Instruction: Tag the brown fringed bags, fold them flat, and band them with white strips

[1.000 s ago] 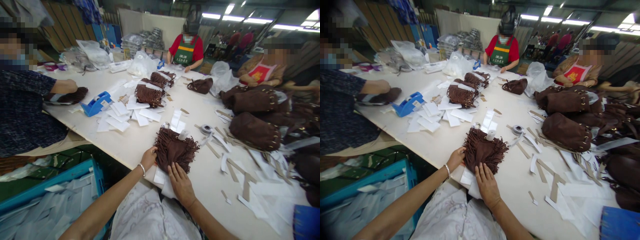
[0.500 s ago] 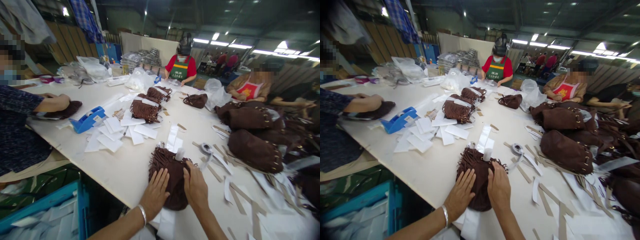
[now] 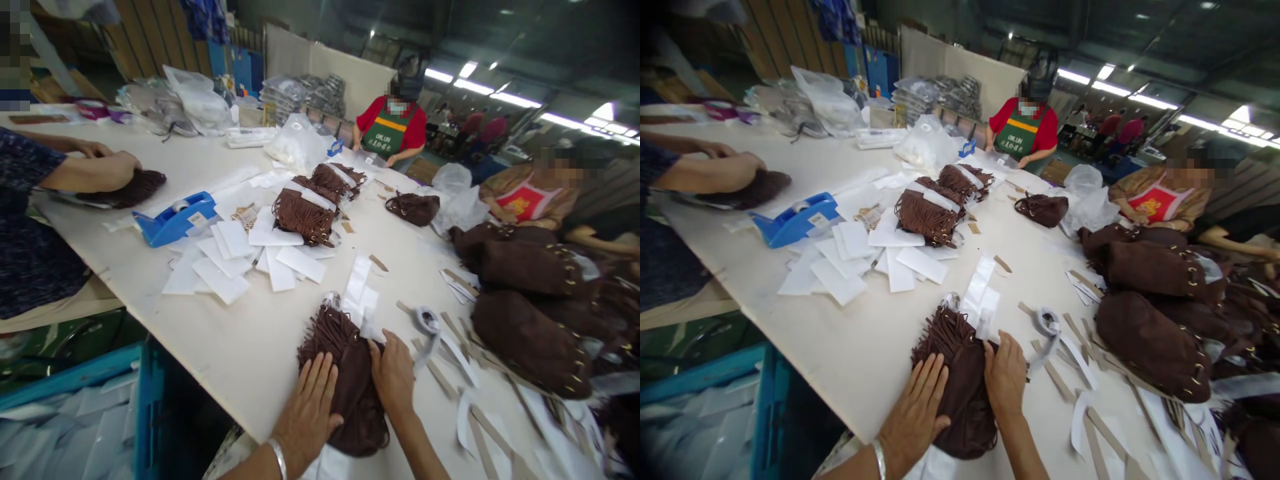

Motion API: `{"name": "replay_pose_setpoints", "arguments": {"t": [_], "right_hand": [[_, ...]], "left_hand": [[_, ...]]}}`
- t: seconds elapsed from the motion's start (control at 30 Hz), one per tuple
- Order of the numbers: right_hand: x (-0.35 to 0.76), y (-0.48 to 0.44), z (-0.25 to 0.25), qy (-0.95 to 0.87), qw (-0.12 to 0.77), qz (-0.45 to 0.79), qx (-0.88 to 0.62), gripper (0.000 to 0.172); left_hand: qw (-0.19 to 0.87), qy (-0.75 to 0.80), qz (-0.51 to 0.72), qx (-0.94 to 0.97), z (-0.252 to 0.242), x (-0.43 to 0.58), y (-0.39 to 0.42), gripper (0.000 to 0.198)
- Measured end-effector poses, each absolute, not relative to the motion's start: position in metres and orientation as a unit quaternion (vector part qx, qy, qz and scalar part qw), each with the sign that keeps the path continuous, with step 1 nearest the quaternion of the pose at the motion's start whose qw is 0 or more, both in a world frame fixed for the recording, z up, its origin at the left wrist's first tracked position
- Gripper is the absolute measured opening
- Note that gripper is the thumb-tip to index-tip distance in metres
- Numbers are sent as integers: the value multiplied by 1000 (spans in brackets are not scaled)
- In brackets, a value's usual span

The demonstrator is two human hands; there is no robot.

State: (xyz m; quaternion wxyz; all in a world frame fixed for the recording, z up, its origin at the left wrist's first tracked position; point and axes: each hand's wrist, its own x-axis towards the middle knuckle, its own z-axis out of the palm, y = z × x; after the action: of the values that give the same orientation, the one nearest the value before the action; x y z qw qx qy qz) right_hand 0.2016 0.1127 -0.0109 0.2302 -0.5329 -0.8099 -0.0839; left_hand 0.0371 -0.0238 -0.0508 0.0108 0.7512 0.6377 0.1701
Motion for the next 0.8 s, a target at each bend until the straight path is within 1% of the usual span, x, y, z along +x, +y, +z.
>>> {"name": "replay_pose_setpoints", "arguments": {"t": [0.07, 0.1, 0.17, 0.23, 0.3, 0.37, 0.43, 0.5, 0.6, 0.8], "right_hand": [[175, 105, 15, -810, 251, -76, -524, 40], [159, 104, 24, -822, 244, -63, -511, 39], [123, 111, 29, -861, 180, -15, -476, 37], [93, 125, 15, -836, 149, -11, -529, 44], [76, 138, -9, -805, 142, -14, -576, 52], [72, 146, -33, -781, 153, -15, -605, 55], [75, 147, -48, -769, 164, -10, -618, 54], [80, 147, -53, -765, 162, -2, -623, 54], [82, 148, -51, -762, 153, 8, -629, 54], [79, 151, -47, -760, 137, 27, -635, 53]], "left_hand": [[23, 639, 185, 746, -48, 38, -22, 81], [32, 638, 194, 745, -46, 39, -22, 79], [56, 632, 216, 742, -43, 38, -22, 77], [83, 629, 257, 729, -40, 35, -27, 73], [118, 645, 327, 681, -36, 28, -36, 66], [159, 679, 402, 593, -33, 15, -44, 52], [202, 700, 443, 522, -30, -1, -47, 38], [245, 684, 441, 528, -29, -16, -43, 32], [294, 623, 391, 611, -28, -30, -31, 31], [278, 591, 312, 690, -29, -36, -5, 34]]}}
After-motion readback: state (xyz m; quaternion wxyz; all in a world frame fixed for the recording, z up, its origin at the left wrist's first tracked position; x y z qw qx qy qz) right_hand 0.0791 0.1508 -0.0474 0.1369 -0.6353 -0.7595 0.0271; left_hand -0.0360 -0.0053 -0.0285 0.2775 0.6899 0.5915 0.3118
